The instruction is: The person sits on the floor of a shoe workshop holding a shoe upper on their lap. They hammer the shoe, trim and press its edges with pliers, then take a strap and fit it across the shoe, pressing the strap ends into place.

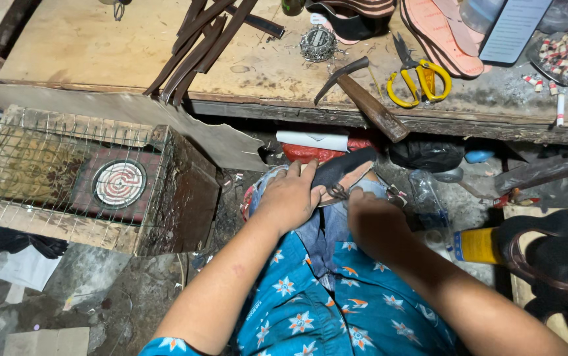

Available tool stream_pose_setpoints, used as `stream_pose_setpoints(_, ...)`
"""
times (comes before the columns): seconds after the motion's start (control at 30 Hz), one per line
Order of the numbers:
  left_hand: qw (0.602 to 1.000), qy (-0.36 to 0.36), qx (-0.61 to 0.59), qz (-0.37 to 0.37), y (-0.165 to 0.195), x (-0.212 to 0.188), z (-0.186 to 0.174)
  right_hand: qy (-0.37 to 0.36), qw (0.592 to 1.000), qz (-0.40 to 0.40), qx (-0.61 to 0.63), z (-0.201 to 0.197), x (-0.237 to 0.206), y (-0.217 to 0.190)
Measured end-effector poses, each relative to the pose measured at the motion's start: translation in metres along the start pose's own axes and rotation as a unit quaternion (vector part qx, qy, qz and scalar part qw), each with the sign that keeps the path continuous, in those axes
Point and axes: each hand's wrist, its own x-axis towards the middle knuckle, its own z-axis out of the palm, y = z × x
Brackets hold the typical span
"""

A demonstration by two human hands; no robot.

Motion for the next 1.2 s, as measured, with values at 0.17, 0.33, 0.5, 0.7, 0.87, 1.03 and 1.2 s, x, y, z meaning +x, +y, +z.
stream_pose_setpoints(0.17, 1.000, 0.002, 0.014, -0.018, 0.003, -0.001, -0.001, 0.042, 0.997, -0.024, -0.068, 0.003, -0.002, 0.003)
stream_pose_setpoints(0.33, 1.000, 0.013, 0.017, -0.005, 0.008, -0.006, -0.005, -0.043, 0.999, 0.027, 0.016, 0.007, -0.003, 0.008)
stream_pose_setpoints(0.5, 0.994, -0.073, -0.007, -0.079, 0.009, 0.012, -0.007, -0.014, 0.998, -0.014, 0.059, 0.011, -0.003, 0.013)
stream_pose_setpoints(0.7, 1.000, 0.001, 0.014, -0.007, 0.009, 0.012, 0.002, 0.028, 0.997, -0.016, 0.066, 0.014, -0.004, 0.020)
stream_pose_setpoints(0.87, 0.999, -0.007, 0.037, -0.007, 0.010, 0.005, 0.003, -0.026, 0.999, -0.022, 0.008, 0.016, -0.007, 0.022)
stream_pose_setpoints(1.03, 0.999, 0.005, 0.025, 0.020, 0.006, 0.005, 0.002, -0.079, 0.996, 0.034, 0.005, 0.017, -0.009, 0.023)
stream_pose_setpoints(1.2, 1.000, -0.011, -0.024, -0.005, 0.003, 0.019, 0.007, -0.067, 0.993, 0.016, 0.094, 0.019, -0.006, 0.026)
